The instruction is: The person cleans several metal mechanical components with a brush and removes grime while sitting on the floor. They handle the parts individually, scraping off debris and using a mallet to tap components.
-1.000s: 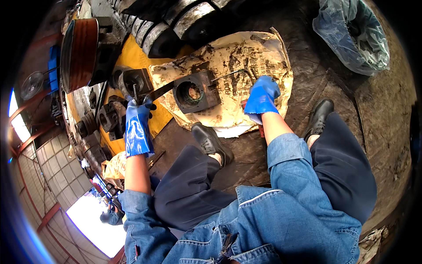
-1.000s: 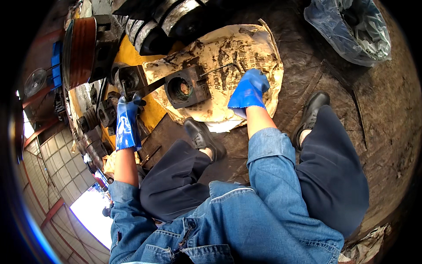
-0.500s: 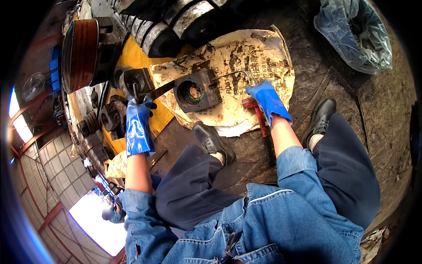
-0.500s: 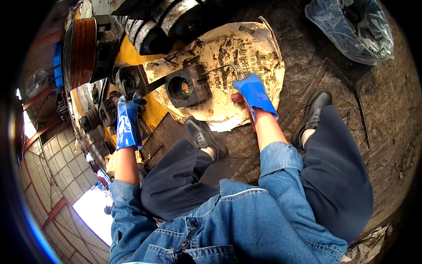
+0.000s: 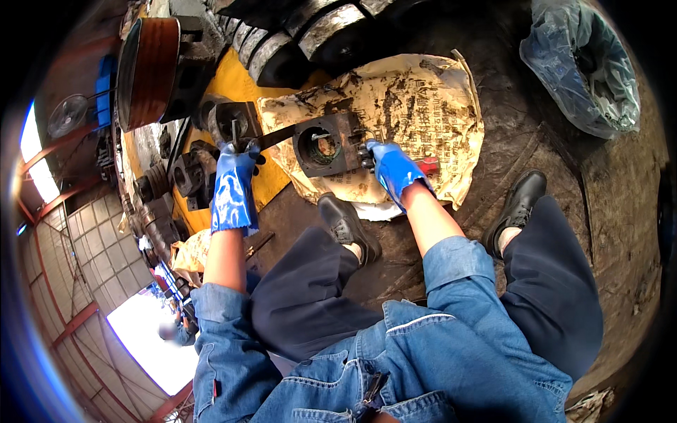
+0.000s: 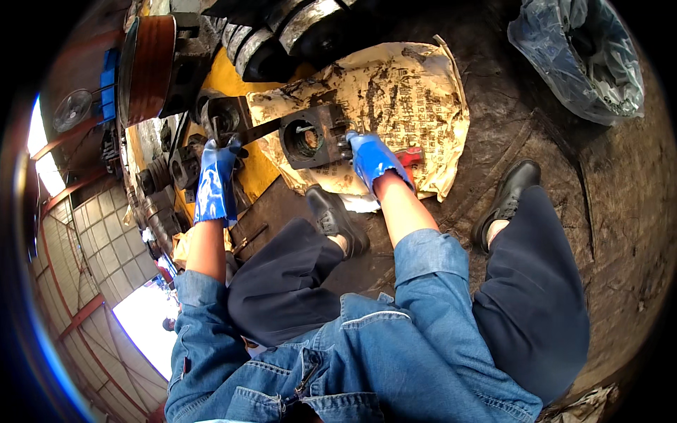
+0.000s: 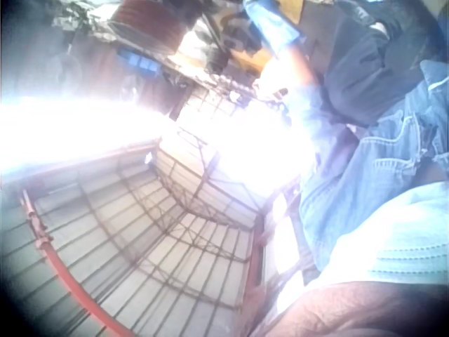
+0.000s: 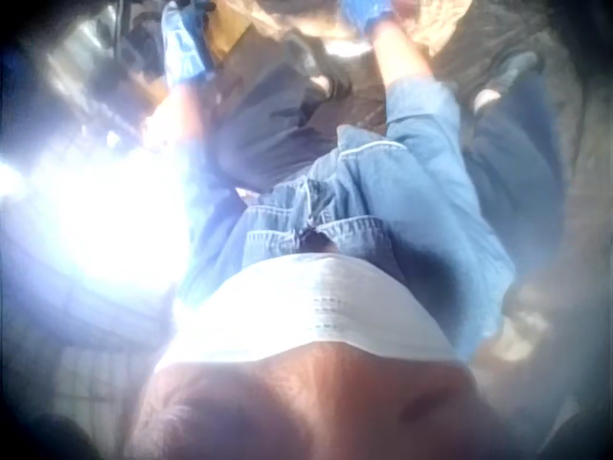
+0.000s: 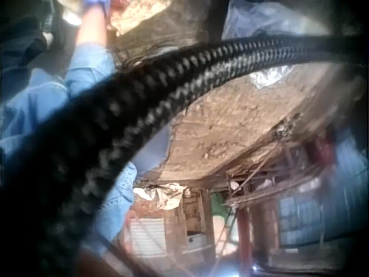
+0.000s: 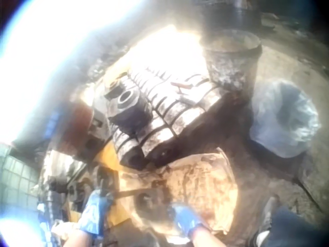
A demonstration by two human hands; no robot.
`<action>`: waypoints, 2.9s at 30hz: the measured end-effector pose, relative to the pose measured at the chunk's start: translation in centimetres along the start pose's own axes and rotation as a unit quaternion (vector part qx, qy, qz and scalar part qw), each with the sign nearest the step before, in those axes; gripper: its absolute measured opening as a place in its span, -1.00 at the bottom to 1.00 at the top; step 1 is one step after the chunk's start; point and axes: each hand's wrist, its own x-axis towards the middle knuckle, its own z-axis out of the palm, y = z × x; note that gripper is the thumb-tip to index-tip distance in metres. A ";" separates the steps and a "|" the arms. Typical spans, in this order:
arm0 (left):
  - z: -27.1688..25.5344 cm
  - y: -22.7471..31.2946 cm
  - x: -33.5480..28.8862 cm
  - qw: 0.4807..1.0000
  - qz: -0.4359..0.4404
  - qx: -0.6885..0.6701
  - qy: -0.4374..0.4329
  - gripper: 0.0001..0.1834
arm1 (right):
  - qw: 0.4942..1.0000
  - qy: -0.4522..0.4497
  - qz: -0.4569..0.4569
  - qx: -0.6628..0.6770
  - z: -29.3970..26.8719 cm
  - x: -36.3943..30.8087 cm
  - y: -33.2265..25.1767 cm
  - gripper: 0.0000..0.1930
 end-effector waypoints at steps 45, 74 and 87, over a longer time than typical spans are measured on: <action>0.7 -0.5 -0.1 0.999 -0.011 -0.028 0.019 -0.78 | 0.931 0.021 0.050 0.361 -7.4 3.3 1.1 -0.82; 0.7 0.7 -1.1 1.000 -0.001 -0.013 0.017 -0.75 | 0.914 0.036 0.079 0.396 -7.6 -2.2 3.3 -0.80; 0.7 -0.8 -0.2 1.000 0.013 -0.015 0.023 -0.78 | 0.942 0.013 0.081 0.325 -6.1 -3.5 2.3 -0.80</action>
